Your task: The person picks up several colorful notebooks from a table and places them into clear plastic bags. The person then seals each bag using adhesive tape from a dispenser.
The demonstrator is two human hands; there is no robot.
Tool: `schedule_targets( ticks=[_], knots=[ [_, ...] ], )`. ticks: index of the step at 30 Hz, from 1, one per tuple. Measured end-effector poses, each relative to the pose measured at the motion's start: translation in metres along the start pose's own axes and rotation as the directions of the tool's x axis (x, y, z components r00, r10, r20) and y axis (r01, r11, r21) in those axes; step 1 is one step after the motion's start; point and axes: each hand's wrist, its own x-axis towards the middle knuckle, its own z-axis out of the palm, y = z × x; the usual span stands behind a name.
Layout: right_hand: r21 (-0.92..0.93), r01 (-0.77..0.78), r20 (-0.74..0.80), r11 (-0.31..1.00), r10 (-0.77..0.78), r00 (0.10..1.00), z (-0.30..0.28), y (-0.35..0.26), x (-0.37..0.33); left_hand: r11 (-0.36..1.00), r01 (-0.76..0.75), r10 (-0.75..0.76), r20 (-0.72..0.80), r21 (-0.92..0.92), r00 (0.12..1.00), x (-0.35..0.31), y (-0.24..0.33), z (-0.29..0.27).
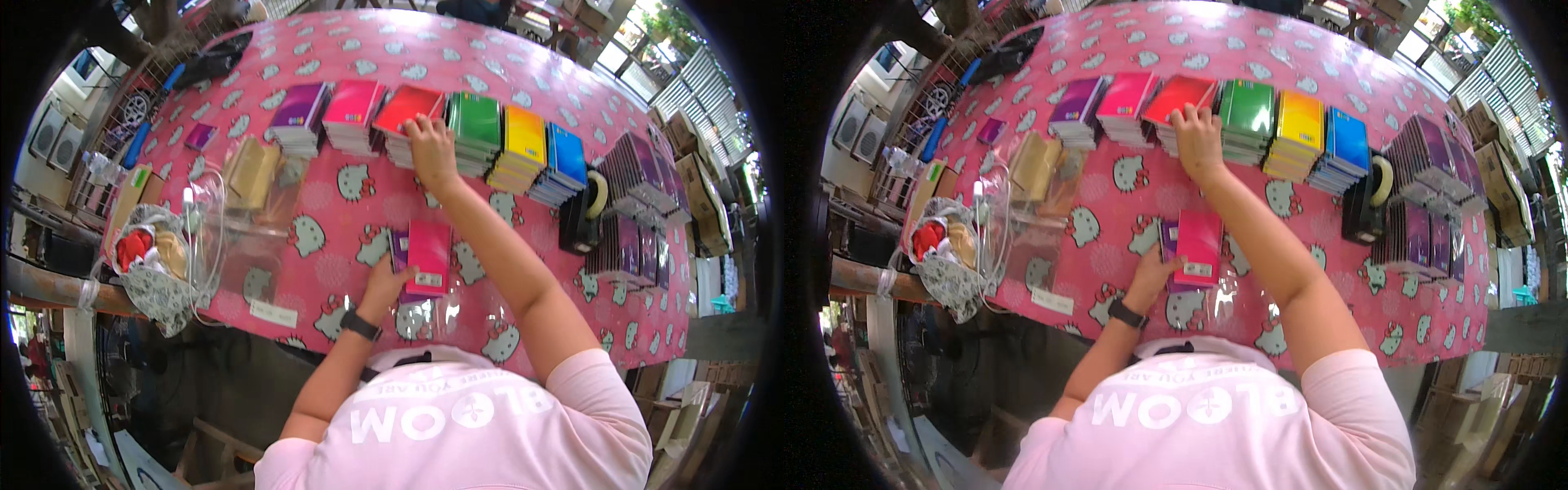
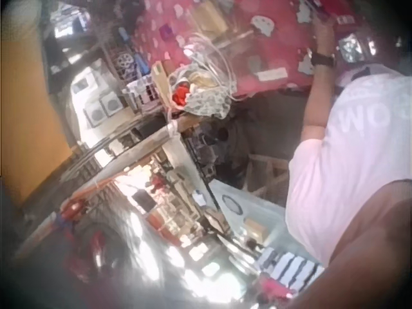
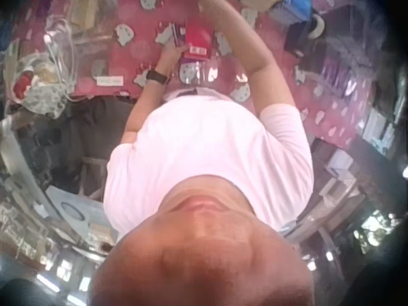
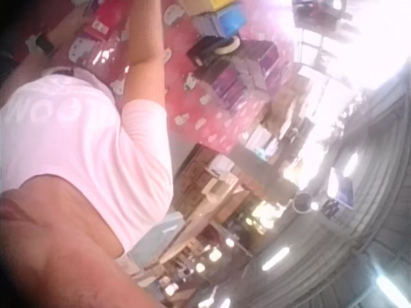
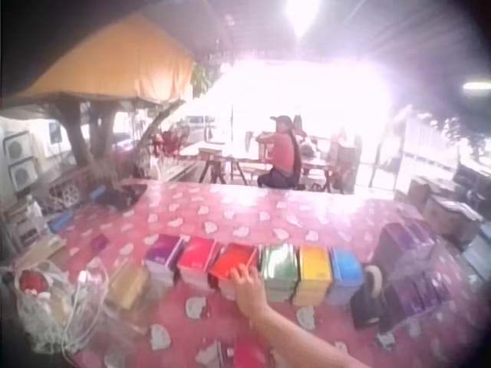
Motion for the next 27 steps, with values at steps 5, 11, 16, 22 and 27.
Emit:
schedule_targets(
  ticks=[5, 11, 16, 22, 27],
  knots=[
    [0.146, 0.126, 0.084, 0.981, -0.139, 0.987, -0.011, 0.021, -0.004, 0.937, 0.242, -0.209, 0.152, -0.252, 0.966, 0.003, 0.016, -0.003],
    [0.422, 0.15, -0.273, 0.894, -0.032, 0.962, -0.081, 0.018, 0.017, 0.951, 0.214, -0.205, 0.063, -0.223, 0.977, 0.007, 0.016, -0.004],
    [0.784, -0.614, 0.601, 0.09, 0.135, 0.788, -0.101, 0.045, -0.033, 0.63, 0.481, -0.3, 0.38, -0.61, 0.875, 0.003, 0.039, -0.018],
    [0.408, -0.418, 0.606, 0.812, 0.101, 0.789, -0.06, 0.025, -0.095, 0.892, 0.313, -0.252, 0.217, -0.327, 0.943, 0.004, 0.029, -0.006],
    [0.046, -0.009, 0.208, 0.999, -0.001, 0.978, -0.075, 0.05, -0.007, 0.921, 0.267, -0.229, 0.16, -0.283, 0.96, 0.001, 0.031, -0.003]
  ],
)
